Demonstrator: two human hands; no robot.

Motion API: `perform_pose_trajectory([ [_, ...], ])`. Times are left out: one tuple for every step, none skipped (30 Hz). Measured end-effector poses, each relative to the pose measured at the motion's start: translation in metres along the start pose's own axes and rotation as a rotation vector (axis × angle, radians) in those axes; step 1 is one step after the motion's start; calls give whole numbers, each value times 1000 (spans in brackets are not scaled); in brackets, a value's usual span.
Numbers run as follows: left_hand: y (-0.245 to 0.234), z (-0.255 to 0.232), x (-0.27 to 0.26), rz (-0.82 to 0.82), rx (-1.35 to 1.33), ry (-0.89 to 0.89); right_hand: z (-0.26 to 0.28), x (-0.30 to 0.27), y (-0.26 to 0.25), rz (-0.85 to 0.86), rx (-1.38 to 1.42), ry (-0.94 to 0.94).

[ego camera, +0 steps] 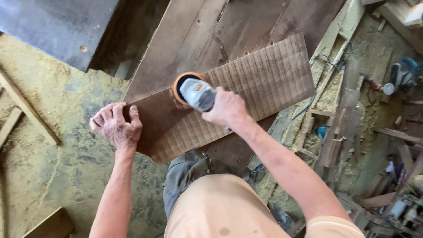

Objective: The person sands a wooden board using an angle grinder with a sanding disc, holding the board with one hand and moving the tool across its surface.

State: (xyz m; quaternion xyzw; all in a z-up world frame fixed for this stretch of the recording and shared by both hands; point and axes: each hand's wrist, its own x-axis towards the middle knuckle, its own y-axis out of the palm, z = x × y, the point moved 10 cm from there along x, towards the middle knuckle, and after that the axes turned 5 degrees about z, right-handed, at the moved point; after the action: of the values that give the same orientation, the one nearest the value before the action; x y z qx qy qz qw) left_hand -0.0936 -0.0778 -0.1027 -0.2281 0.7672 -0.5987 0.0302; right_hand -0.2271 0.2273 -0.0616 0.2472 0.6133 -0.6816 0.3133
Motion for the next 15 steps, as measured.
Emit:
perform_pose_trajectory([
  [1, 0, 0, 5, -4, -6, -5, -5, -19, 5, -7, 3],
  [1, 1, 0, 8, -14, -5, -17, -10, -39, -8, 59, 78],
  [2, 2, 0, 10, -24, -5, -28, -15, -58, -21, 124, 154],
  [3, 2, 1, 15, -23, -12, -45, -9, -64, -15, 118, 153],
  [2, 1, 1, 1, -23, -1, -67, -5, -75, -64, 140, 202],
  [1, -1, 1, -10, -22, 13, -90, -2, -85, -112, 164, 254],
  [1, 0, 0, -2, -20, 8, -108, -1, -91, -103, 160, 254],
  [0, -1, 1, -10, -21, 21, -133, -1, -102, -146, 216, 307],
  [-1, -3, 1, -17, -21, 34, -158, -2, -112, -189, 272, 360],
  [1, -2, 1, -11, -20, 35, -184, 5, -115, -184, 273, 364],
  [2, -2, 1, -9, -39, 39, -212, 10, -121, -219, 319, 368],
  [2, 0, 0, -8, -55, 40, -238, 17, -126, -254, 366, 369],
  [1, -3, 1, -3, -52, 40, -232, 18, -141, -247, 366, 370],
  [-2, -6, 2, -5, -45, 48, -235, 16, -146, -178, 436, 472],
  [-4, -8, 2, -6, -39, 57, -236, 14, -150, -106, 505, 573],
])
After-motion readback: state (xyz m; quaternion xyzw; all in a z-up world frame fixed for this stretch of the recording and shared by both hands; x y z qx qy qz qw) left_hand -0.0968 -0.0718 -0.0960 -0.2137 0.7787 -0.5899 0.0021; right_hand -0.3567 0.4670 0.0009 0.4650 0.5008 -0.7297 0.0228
